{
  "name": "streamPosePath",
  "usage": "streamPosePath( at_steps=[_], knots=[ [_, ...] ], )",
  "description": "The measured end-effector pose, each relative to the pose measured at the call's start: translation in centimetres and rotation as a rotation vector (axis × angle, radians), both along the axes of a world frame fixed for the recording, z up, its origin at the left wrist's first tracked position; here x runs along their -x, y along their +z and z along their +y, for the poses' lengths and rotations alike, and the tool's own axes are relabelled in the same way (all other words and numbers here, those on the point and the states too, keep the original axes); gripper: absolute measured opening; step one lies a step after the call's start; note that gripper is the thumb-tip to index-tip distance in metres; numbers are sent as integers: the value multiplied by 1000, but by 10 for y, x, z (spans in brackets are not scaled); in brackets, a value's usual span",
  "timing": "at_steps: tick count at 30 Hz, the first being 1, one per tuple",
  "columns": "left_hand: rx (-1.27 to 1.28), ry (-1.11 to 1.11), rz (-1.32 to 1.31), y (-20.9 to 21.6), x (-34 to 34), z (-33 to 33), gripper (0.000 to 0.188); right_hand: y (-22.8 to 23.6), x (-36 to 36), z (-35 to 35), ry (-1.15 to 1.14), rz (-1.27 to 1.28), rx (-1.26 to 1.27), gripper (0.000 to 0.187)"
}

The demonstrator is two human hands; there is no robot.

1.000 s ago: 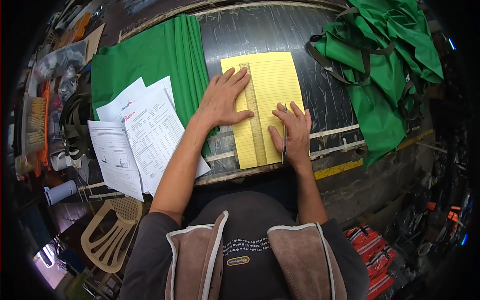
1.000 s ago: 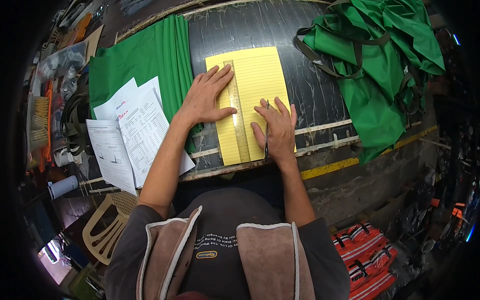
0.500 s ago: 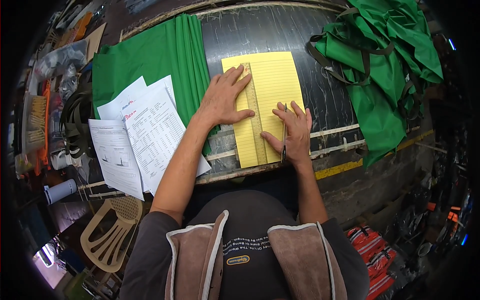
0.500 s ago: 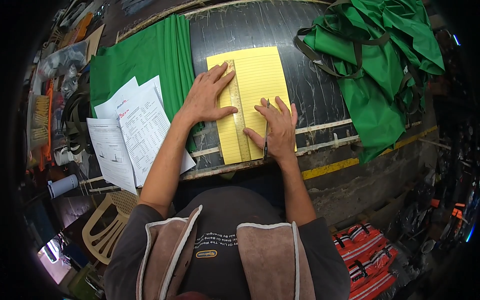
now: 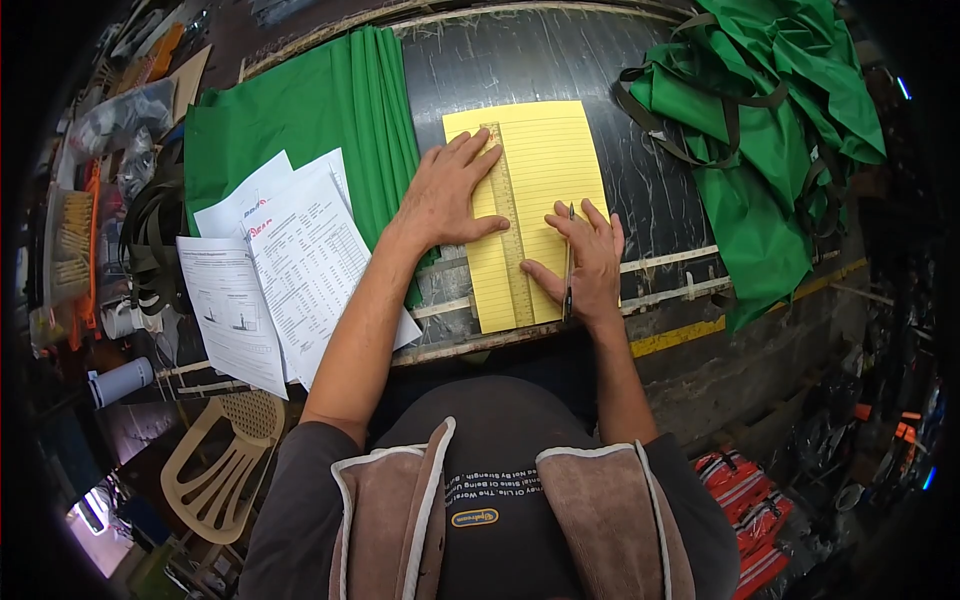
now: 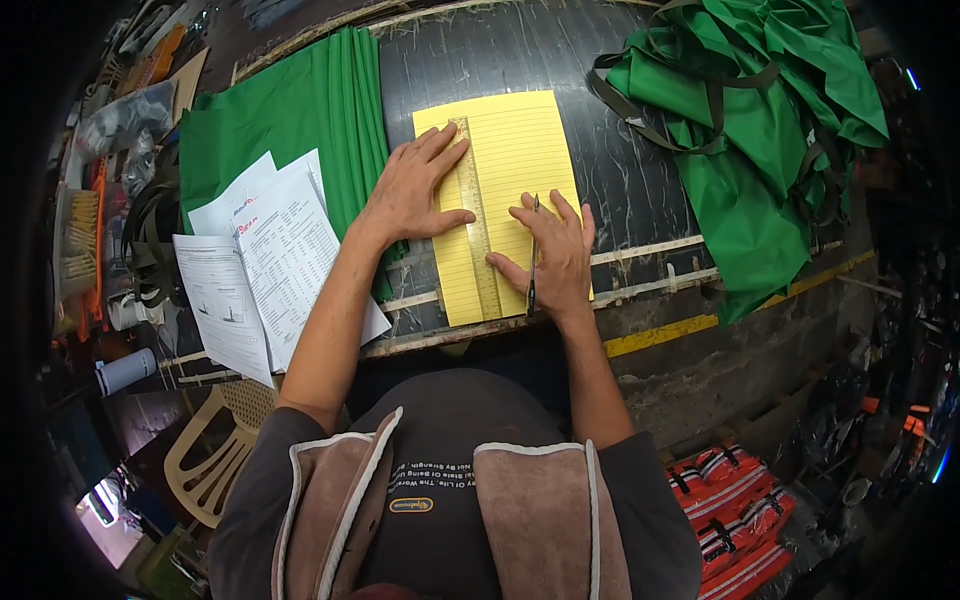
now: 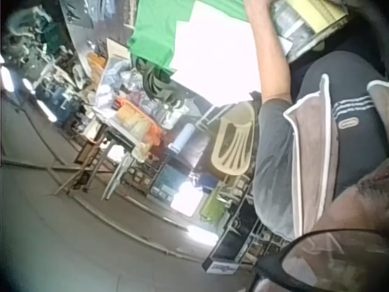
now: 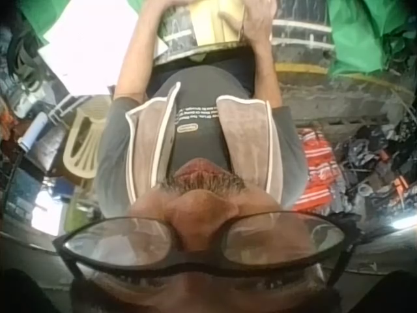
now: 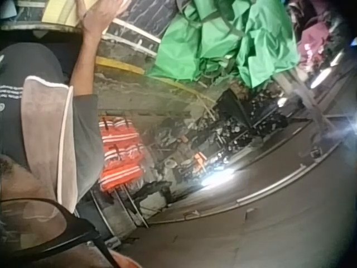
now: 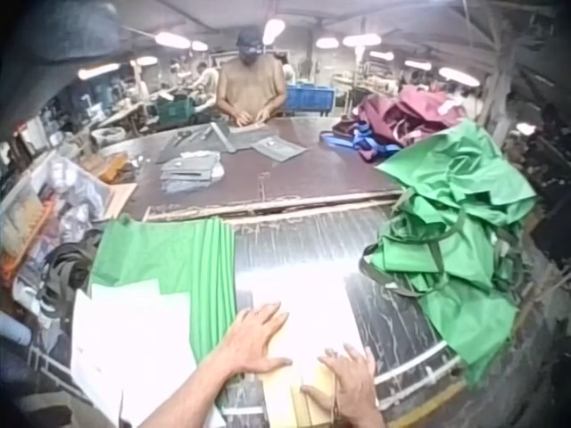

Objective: Reviewing manufacturing production orders and writing notes or drawing lines on a yellow notepad using a ruler and pen.

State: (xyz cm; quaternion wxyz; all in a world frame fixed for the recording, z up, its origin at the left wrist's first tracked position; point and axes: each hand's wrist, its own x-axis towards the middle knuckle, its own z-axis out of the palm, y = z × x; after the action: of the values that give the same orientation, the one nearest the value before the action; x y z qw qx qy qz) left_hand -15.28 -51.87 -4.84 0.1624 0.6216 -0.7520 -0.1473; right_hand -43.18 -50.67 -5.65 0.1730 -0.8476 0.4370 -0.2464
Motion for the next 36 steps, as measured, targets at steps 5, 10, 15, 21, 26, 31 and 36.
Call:
streamPosePath(
  at_steps=[5,10,15,21,26,31,36],
  knots=[
    [-3,2,-66,-3,0,-4,107,-3,3,-4,13,9,0,73],
    [46,-1,-67,-5,-4,-6,109,-4,1,-7,24,-20,10,74],
    [22,-2,-91,-7,-2,-3,123,-6,3,-4,22,-34,-6,75],
    [7,12,-93,-6,-1,0,128,-6,3,-2,19,-27,-14,75],
    [8,13,-84,-7,-1,0,130,-4,3,-2,16,-20,-12,74],
    [18,6,-112,-5,1,0,130,-2,3,-1,22,-36,-8,72],
    [-53,21,-260,9,28,12,124,27,-5,10,40,1,104,49]
  ],
)
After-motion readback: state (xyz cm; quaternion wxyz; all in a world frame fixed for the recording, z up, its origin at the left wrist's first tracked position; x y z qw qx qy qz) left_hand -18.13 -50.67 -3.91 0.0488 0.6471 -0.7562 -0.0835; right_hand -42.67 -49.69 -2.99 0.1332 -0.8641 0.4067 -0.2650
